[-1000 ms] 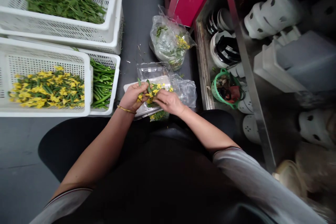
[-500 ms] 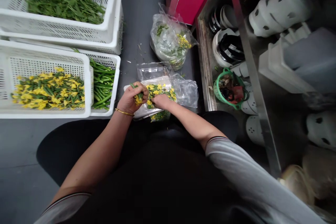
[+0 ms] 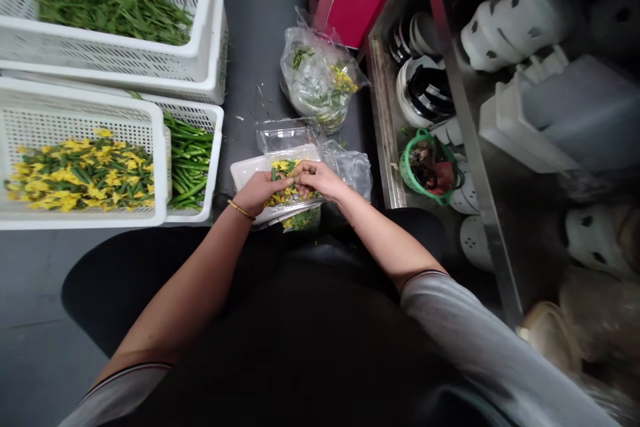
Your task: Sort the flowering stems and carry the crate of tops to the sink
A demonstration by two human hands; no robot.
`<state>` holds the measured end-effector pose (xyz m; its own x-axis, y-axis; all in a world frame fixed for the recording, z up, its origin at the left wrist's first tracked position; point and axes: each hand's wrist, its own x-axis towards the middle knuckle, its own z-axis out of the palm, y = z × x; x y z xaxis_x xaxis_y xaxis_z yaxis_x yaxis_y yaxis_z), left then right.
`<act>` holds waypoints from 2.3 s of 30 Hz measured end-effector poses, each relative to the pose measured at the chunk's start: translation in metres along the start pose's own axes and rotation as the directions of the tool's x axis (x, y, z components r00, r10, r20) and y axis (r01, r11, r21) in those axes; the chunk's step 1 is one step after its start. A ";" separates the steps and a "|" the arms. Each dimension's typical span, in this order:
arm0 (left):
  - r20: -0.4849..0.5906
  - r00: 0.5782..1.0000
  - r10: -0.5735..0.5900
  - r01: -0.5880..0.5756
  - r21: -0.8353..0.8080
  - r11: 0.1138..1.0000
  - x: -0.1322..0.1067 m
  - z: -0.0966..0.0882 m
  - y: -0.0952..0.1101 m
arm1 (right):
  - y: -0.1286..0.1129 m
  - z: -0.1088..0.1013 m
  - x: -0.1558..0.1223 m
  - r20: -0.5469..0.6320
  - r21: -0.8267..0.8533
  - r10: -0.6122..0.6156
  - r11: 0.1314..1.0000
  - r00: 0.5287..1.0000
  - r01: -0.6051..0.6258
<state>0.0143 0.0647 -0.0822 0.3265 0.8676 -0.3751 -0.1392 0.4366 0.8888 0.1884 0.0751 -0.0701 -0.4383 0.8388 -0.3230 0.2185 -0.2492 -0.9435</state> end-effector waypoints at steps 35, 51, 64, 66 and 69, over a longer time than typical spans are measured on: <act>0.183 0.892 0.414 -0.305 -0.434 0.848 -0.020 -0.021 0.028 | 0.003 0.008 0.020 0.027 -0.936 0.175 0.350 0.984 -0.037; 0.085 0.991 -0.104 0.114 -0.133 0.984 -0.004 -0.007 0.002 | 0.001 -0.032 -0.012 -0.136 -0.284 -0.094 0.958 0.986 0.052; 0.003 0.997 0.080 -0.079 -0.128 0.989 0.002 -0.003 -0.006 | -0.010 -0.011 -0.026 -0.033 -0.455 -0.198 0.876 0.980 0.161; -0.009 0.997 0.076 -0.076 -0.129 0.989 0.001 0.000 -0.005 | -0.011 -0.012 -0.019 -0.125 -0.267 -0.118 0.960 0.985 0.081; 0.007 0.997 0.083 -0.081 -0.140 0.987 -0.001 0.003 -0.003 | -0.017 -0.004 -0.010 -0.111 -0.110 -0.080 0.992 0.991 0.068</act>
<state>0.0175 0.0619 -0.0836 0.3208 0.8990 -0.2982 -0.2945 0.3939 0.8707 0.1925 0.0733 -0.0502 -0.3552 0.9045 -0.2358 0.2825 -0.1366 -0.9495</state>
